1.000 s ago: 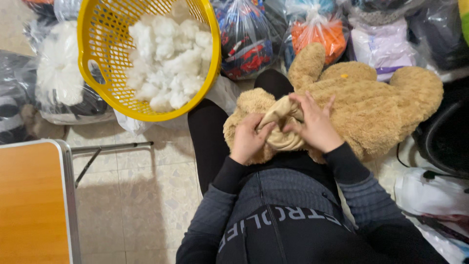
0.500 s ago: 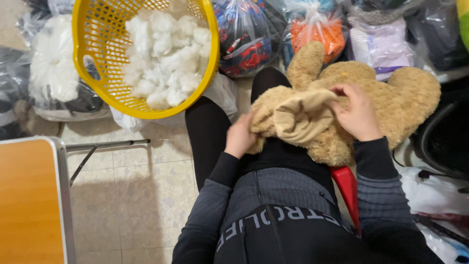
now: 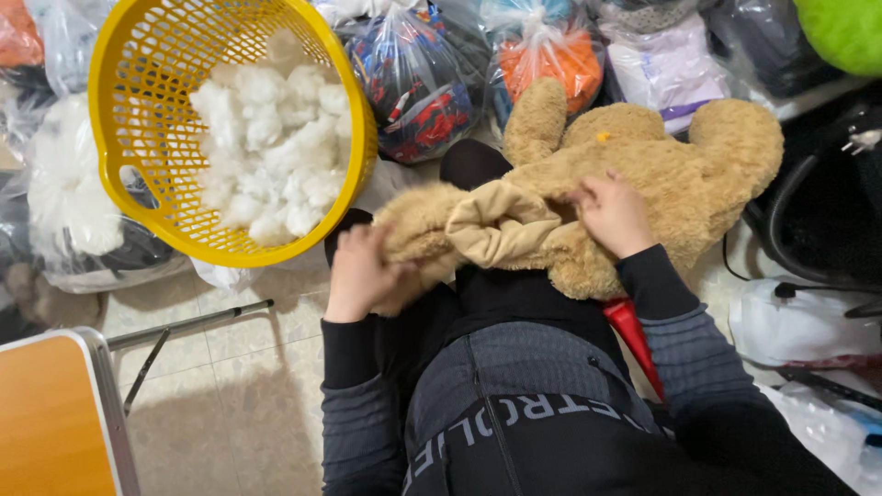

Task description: The person sits on the floor and repeatedly stuffs white cotton-like filling into the leg of a large brown teddy bear. They take handfuls of filling from a yellow basket and push the material into the opening of the bear's leg, compressing it with both hands.

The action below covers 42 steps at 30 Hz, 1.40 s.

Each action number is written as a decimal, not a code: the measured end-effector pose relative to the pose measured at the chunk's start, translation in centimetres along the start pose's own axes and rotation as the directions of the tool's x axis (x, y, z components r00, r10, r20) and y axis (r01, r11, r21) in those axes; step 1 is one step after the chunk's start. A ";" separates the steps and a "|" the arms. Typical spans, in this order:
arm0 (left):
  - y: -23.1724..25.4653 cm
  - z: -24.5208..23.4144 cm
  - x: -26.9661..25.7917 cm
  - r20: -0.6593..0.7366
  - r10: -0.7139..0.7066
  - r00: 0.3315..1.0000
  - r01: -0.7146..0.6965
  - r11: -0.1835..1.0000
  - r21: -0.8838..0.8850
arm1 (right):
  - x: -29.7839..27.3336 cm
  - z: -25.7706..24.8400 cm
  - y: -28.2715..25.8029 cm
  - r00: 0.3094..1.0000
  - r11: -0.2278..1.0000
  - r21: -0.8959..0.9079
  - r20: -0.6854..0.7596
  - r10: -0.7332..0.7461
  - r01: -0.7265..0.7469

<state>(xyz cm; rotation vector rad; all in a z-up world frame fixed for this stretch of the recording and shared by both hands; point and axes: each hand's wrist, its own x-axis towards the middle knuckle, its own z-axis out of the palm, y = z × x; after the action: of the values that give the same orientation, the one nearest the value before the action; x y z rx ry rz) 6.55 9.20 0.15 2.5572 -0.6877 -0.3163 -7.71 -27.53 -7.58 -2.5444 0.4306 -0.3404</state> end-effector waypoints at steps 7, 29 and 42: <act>3.1 5.4 2.8 -0.156 0.325 0.933 -0.352 0.915 -0.198 | 0.0 -3.1 -2.0 0.974 0.957 0.183 0.024 0.226 -0.226; 12.8 3.1 2.7 -0.261 0.106 0.959 -0.231 0.826 -0.514 | 10.0 -0.1 -0.2 0.700 0.952 0.252 -0.712 0.060 0.174; 11.9 -3.1 2.7 -0.592 -0.092 0.800 -0.409 0.639 -0.652 | 20.5 -3.3 -17.3 0.492 0.766 0.243 -0.864 -0.108 0.595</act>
<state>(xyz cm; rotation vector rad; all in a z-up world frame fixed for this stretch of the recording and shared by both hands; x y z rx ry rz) 5.00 -0.10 8.48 1.5967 -0.4083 0.2272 14.08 -22.62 7.64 -1.7438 0.0439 -1.6242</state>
